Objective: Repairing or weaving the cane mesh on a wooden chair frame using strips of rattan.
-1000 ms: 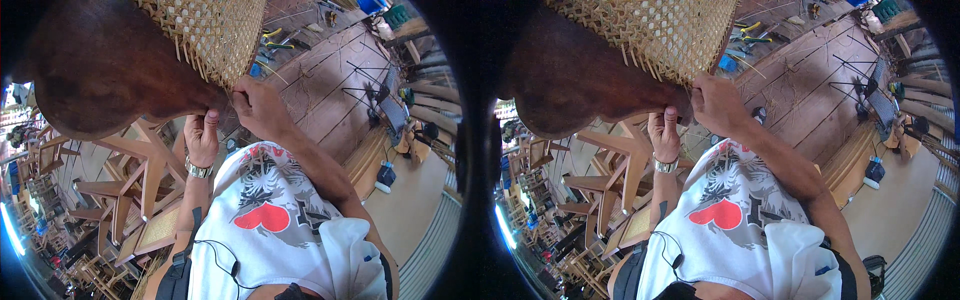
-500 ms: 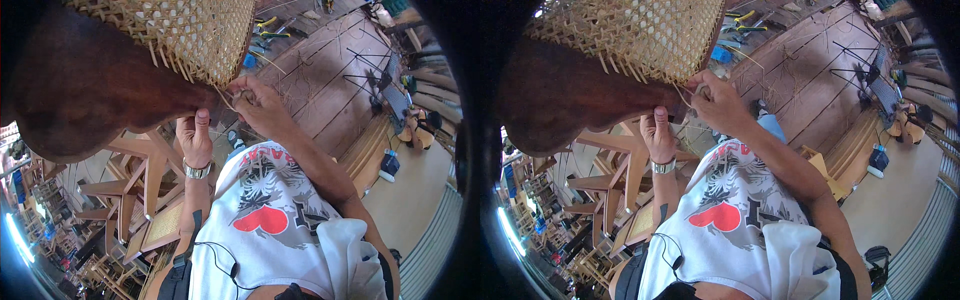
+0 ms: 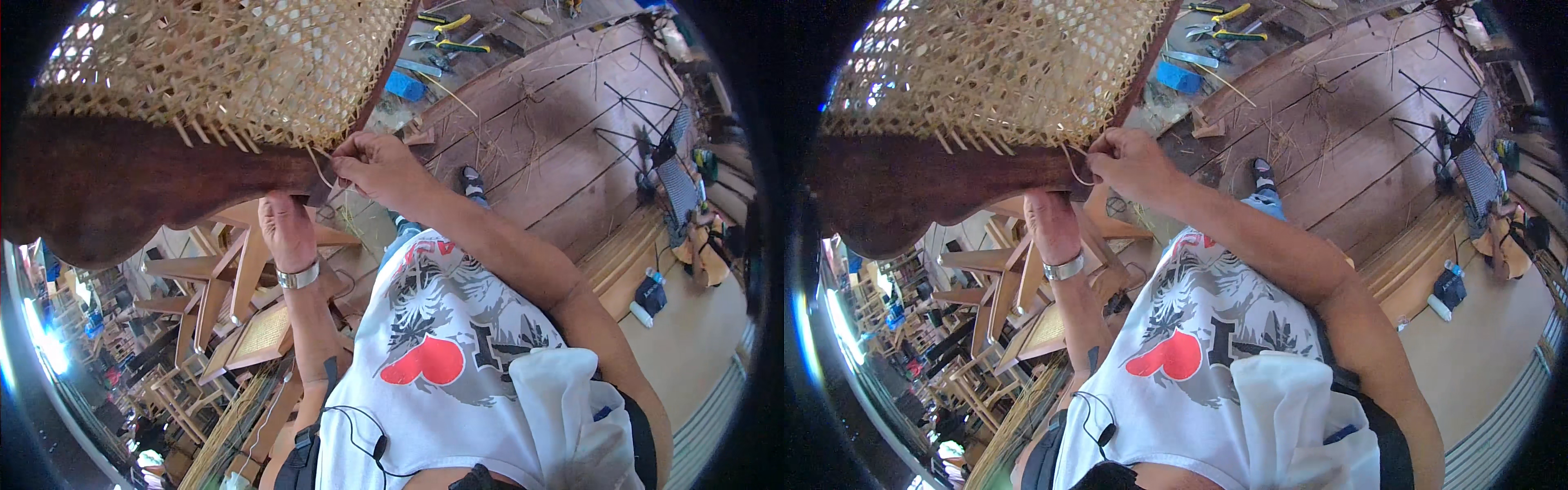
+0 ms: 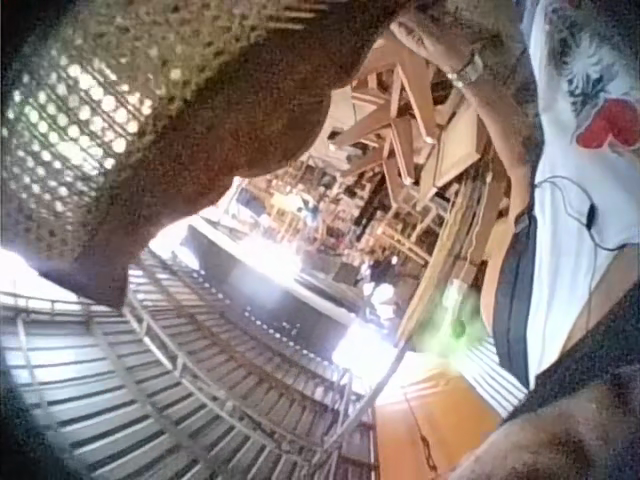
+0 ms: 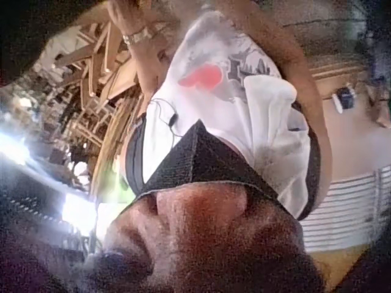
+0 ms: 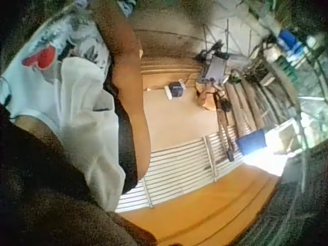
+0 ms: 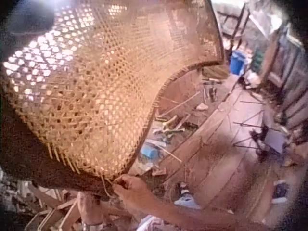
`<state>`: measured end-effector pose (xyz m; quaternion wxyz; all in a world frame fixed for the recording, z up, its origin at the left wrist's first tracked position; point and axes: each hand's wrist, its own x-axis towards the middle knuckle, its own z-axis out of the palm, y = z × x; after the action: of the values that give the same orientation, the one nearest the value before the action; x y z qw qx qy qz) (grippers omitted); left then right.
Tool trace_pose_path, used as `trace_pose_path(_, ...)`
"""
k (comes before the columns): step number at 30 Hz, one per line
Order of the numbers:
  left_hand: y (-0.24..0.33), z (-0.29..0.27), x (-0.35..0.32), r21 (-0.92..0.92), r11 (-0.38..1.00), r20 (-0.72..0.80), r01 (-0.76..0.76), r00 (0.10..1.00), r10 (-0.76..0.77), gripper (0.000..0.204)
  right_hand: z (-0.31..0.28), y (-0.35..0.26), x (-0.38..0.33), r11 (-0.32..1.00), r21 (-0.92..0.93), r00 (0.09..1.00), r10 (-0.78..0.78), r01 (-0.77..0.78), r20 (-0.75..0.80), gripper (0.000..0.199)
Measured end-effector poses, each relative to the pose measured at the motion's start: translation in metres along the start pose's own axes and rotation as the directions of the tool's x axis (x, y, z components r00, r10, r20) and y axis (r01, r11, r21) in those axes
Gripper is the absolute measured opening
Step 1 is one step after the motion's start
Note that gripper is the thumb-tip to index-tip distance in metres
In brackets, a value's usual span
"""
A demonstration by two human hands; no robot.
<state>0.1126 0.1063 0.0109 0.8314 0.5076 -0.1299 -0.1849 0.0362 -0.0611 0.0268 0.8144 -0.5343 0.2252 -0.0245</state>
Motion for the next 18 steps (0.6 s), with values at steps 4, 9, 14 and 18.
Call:
trace_pose_path(4,-0.011,-0.017,0.009,0.213,0.975,-0.176,0.061,0.984,-0.023,0.061,-0.005,-0.002,0.000,0.969,0.198,0.984,0.123,-0.147,0.133,0.012)
trace_pose_path(9,0.015,-0.029,0.026,-0.236,0.957,0.111,0.168,0.983,-0.145,0.081,-0.004,-0.006,-0.005,0.800,0.484,0.933,0.268,-0.354,0.240,0.010)
trace_pose_path(14,0.023,-0.044,0.049,-0.442,0.790,0.325,0.426,0.896,-0.302,0.065,-0.001,-0.001,0.002,0.673,0.568,0.881,0.344,-0.473,0.325,0.013)
trace_pose_path(18,0.003,-0.075,0.060,-0.348,0.825,0.362,0.445,0.876,-0.320,0.050,0.006,-0.013,-0.001,0.690,0.571,0.895,0.364,-0.445,0.258,0.016)
